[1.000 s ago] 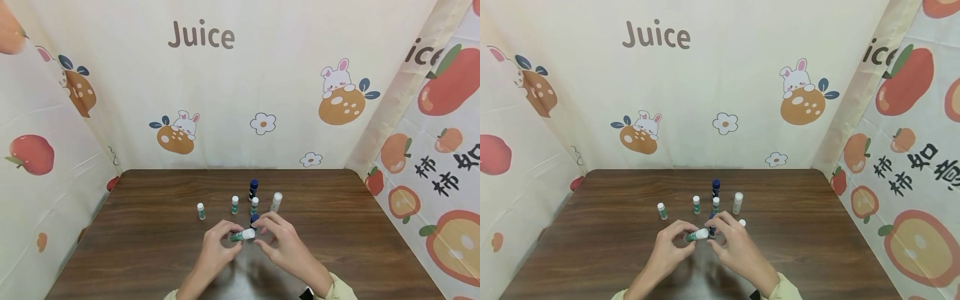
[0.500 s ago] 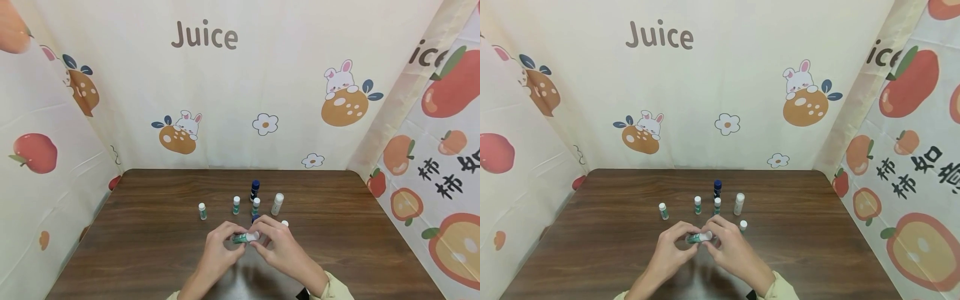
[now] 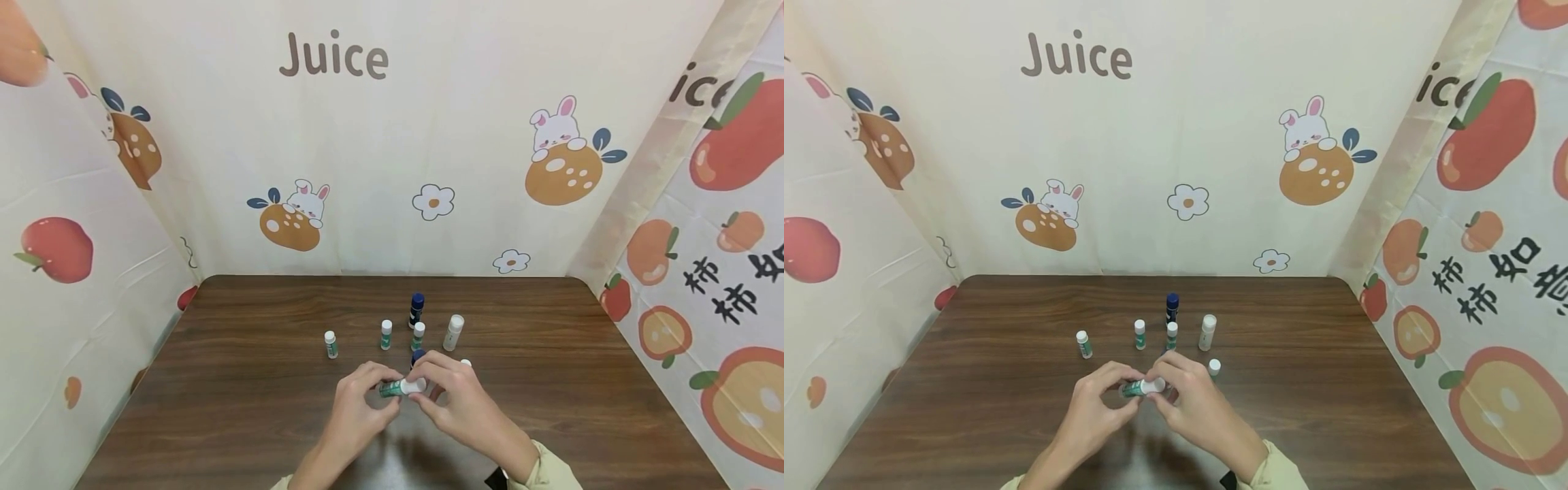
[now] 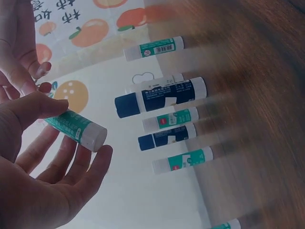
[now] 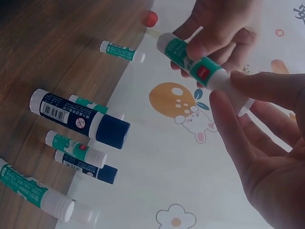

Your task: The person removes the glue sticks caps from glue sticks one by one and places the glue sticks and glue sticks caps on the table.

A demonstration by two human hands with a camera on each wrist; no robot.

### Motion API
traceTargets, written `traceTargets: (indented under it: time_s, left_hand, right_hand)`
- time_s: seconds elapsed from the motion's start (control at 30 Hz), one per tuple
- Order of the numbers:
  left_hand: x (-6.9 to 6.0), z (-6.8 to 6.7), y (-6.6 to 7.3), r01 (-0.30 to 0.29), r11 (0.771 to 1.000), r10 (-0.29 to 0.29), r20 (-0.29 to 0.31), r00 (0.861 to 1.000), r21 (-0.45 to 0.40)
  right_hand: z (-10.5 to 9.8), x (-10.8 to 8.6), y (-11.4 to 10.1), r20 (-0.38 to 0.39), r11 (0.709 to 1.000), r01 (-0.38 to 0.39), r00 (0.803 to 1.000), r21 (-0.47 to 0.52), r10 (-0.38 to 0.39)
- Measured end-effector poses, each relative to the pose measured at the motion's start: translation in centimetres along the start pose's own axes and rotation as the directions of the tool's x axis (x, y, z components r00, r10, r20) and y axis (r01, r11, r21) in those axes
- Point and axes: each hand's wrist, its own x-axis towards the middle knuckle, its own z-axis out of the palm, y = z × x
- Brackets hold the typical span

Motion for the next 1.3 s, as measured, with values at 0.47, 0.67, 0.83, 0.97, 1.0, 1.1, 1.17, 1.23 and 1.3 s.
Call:
traceTargets:
  time_s: [0.47,0.67,0.83,0.97,1.0,1.1,1.17,1.23,1.3]
  left_hand:
    - [-0.2,-0.9,-1.7,0.091,0.996,-0.09,-0.053,0.994,0.01]
    - [-0.3,-1.5,-2.8,0.136,0.991,-0.136,-0.072,0.988,-0.008]
    - [-0.4,-2.3,-3.6,0.221,0.975,-0.22,-0.079,0.972,0.002]
    - [-0.4,-2.8,-4.2,0.285,0.958,-0.287,-0.081,0.955,-0.034]
    - [-0.4,-3.0,-4.3,0.301,0.953,-0.303,-0.087,0.949,-0.044]
    - [-0.4,-3.3,-4.8,0.34,0.938,-0.346,-0.102,0.933,-0.071]
    - [-0.3,-3.5,-5.1,0.373,0.925,-0.38,-0.111,0.918,-0.079]
    - [-0.3,-3.7,-5.4,0.403,0.911,-0.411,-0.112,0.905,-0.088]
    - [-0.4,-3.9,-5.7,0.435,0.896,-0.443,-0.118,0.889,-0.086]
  right_hand:
    - [-1.1,-0.2,0.2,-0.027,1.0,-0.011,1.0,0.014,0.012]
    - [-1.6,-0.7,0.4,-0.037,1.0,-0.009,0.999,-0.017,0.009]
    - [-2.0,-1.5,0.7,-0.046,0.998,-0.034,0.998,-0.047,0.032]
    - [-2.4,-2.2,1.0,-0.059,0.996,-0.052,0.997,-0.067,0.048]
    - [-2.5,-2.4,1.1,-0.061,0.996,-0.058,0.997,-0.071,0.053]
    - [-2.8,-3.0,1.5,-0.065,0.993,-0.079,0.995,-0.087,0.073]
    - [-3.0,-3.4,1.7,-0.067,0.991,-0.095,0.994,-0.097,0.089]
    - [-3.2,-3.7,2.0,-0.074,0.989,-0.105,0.993,-0.108,0.097]
    - [-3.3,-4.1,2.3,-0.082,0.986,-0.113,0.991,-0.121,0.103]
